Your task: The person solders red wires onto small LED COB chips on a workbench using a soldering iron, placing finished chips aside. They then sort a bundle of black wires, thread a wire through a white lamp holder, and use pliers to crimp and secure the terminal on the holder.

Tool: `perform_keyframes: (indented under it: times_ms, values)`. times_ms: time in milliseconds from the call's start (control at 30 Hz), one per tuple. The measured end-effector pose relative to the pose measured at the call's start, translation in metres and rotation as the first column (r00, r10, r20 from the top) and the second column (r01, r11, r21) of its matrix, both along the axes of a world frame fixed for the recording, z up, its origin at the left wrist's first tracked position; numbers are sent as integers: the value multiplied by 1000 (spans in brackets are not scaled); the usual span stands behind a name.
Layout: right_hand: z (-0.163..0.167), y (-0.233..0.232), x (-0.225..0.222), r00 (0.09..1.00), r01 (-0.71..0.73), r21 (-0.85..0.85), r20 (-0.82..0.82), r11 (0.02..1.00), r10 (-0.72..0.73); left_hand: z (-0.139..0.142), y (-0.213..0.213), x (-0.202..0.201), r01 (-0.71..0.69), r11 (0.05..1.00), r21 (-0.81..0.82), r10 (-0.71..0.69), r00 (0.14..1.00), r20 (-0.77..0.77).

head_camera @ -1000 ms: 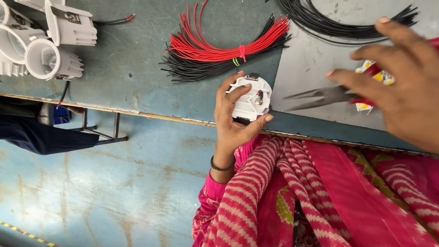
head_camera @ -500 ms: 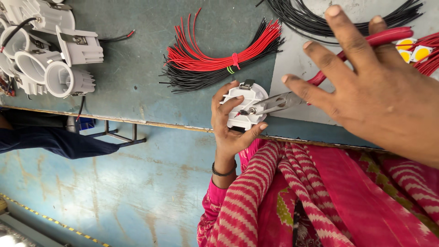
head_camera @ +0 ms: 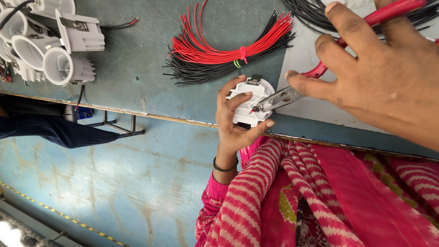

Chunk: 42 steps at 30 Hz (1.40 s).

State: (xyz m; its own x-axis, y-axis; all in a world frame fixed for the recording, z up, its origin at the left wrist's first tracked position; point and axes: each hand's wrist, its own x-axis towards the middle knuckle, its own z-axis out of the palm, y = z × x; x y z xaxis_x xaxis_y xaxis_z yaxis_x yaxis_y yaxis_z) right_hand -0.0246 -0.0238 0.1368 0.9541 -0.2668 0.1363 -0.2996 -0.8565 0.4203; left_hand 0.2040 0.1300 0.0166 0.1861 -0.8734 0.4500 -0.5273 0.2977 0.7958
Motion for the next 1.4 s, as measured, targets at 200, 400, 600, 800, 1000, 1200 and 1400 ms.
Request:
perform_keyframes:
  times_ms: [200,400,600,800,1000,1200,1400]
  values:
    - [0,-7,5,997,-46,-40,-68,998,43,2,-1,0,14,1000,-11,-14,999,-44]
    - [-2,0,3,985,-48,-61,-166,997,38,5,0,-9,-62,998,-3,62,997,-43]
    - [-5,17,2,993,-8,-110,-119,994,-5,2,9,-41,-321,947,-11,321,947,-16]
    - [-18,37,-2,993,90,44,-75,995,-87,-6,13,-78,-492,869,-49,480,864,-155]
    - [-33,50,-8,972,133,-97,-179,986,-148,-19,21,-99,-450,893,-19,409,828,-383]
    - [-31,29,-3,990,103,78,-103,992,-94,-12,22,-77,-445,894,-49,438,892,-111]
    - [-21,1,3,999,-37,-2,-37,999,37,5,22,2,-19,994,104,29,995,-96]
